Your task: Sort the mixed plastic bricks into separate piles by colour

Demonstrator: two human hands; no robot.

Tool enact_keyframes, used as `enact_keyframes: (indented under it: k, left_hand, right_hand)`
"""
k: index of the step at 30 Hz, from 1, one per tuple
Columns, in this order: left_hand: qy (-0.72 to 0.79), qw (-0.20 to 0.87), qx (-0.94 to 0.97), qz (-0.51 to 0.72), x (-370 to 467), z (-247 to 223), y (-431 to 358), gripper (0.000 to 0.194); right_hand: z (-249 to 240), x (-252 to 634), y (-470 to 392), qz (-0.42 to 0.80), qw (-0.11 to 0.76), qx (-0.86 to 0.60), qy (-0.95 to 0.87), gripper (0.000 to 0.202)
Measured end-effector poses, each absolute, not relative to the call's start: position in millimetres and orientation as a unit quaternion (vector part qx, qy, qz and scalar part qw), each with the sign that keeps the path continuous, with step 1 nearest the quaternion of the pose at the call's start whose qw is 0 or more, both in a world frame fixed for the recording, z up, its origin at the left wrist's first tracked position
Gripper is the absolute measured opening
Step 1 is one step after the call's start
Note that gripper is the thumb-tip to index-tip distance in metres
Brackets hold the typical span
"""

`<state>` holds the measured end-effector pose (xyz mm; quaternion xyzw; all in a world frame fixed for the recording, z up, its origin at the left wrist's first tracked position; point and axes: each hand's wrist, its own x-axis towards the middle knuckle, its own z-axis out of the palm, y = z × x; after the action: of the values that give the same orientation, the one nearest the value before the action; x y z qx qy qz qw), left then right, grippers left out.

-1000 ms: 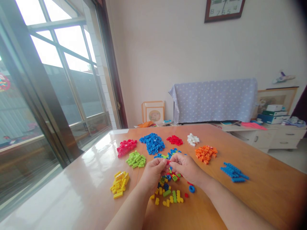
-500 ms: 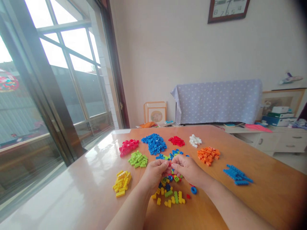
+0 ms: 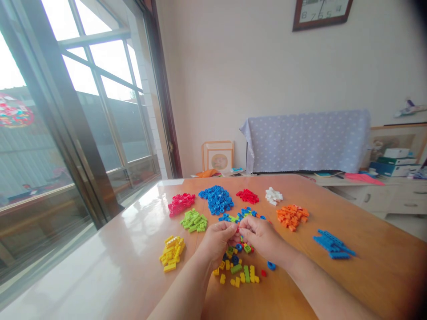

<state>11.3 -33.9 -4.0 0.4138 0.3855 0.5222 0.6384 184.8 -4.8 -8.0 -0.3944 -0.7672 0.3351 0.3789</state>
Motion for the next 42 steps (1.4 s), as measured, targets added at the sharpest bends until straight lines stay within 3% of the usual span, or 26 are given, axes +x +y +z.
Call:
enact_keyframes:
  k: [16, 21, 26, 30, 34, 42]
  left_hand:
    - [0.401, 0.600, 0.453, 0.524, 16, -7, -27, 0.037]
    - [0.466, 0.459, 0.556, 0.513, 14, -9, -22, 0.034]
    - [0.518, 0.273, 0.637, 0.502, 5, -14, -18, 0.029]
    - [0.554, 0.180, 0.660, 0.474, -1, -17, -17, 0.030]
    - [0.563, 0.122, 0.671, 0.466, -5, -23, -14, 0.027]
    - [0.598, 0.104, 0.644, 0.465, -12, -30, -7, 0.020]
  right_hand:
    - [-16, 176, 1, 0.432, 0.438, -0.373, -0.694, 0.015]
    - [-12, 176, -2, 0.407, 0.456, -0.391, -0.688, 0.010]
    - [-9, 180, 0, 0.473, 0.460, -0.418, -0.624, 0.014]
    - [-5, 195, 13, 0.452, 0.515, -0.460, -0.565, 0.020]
    - [1, 210, 30, 0.435, 0.546, -0.501, -0.512, 0.023]
    - [-5, 224, 72, 0.391, 0.503, -0.584, -0.504, 0.011]
